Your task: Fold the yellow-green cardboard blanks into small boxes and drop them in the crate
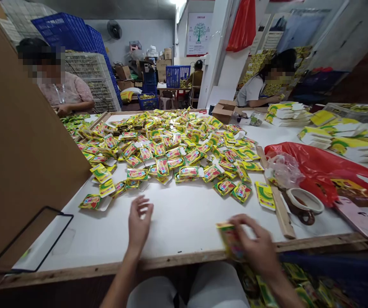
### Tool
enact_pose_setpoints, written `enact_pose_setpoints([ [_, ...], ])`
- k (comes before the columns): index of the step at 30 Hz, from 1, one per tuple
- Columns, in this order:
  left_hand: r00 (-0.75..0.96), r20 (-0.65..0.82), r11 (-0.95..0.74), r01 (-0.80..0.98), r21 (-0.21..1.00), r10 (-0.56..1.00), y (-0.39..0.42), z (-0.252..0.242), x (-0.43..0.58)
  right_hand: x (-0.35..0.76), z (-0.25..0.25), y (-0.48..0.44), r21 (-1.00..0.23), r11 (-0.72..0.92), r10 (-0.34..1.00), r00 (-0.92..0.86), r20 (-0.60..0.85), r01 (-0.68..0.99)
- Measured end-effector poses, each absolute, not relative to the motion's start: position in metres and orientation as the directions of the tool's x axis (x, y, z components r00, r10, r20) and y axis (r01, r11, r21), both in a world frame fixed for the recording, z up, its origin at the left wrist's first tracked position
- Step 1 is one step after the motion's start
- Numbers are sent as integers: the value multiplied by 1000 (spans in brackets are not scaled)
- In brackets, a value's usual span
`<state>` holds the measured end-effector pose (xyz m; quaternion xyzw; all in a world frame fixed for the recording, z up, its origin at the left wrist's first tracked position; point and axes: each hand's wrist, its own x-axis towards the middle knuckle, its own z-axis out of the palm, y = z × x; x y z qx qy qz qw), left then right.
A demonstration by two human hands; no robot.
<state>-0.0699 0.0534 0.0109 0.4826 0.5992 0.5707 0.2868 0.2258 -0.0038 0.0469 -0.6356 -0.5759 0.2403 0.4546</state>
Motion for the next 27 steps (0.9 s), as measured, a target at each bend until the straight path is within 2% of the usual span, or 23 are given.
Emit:
enact_pose_setpoints([
  [3,-557,379,-16,548,836,739,96,17,-109,294,75,-23,-747,-77,836,451,312,660],
  [5,-633,418,58,591,804,652,124,19,-127,313,83,-30,-737,-186,748,580,322,650],
  [7,-674,413,112,591,799,612,145,21,-135,307,81,-31,-770,-206,735,615,285,604],
  [11,-643,440,92,622,778,627,151,28,-127,248,60,-17,-848,13,893,376,248,530],
  [15,-482,506,-78,665,743,715,105,40,-101,188,44,-2,-881,216,941,150,302,421],
  [17,-198,438,-275,542,795,877,73,42,-83,166,37,3,-894,261,949,73,307,364],
  [20,62,305,-305,382,872,950,32,32,-54,142,21,8,-929,254,966,-31,255,270],
  [25,-15,123,-120,118,986,992,3,7,-29,127,-3,7,-981,153,985,-98,142,119],
  [27,1,80,-80,88,993,997,3,5,-28,130,-5,6,-982,153,984,-105,142,113],
])
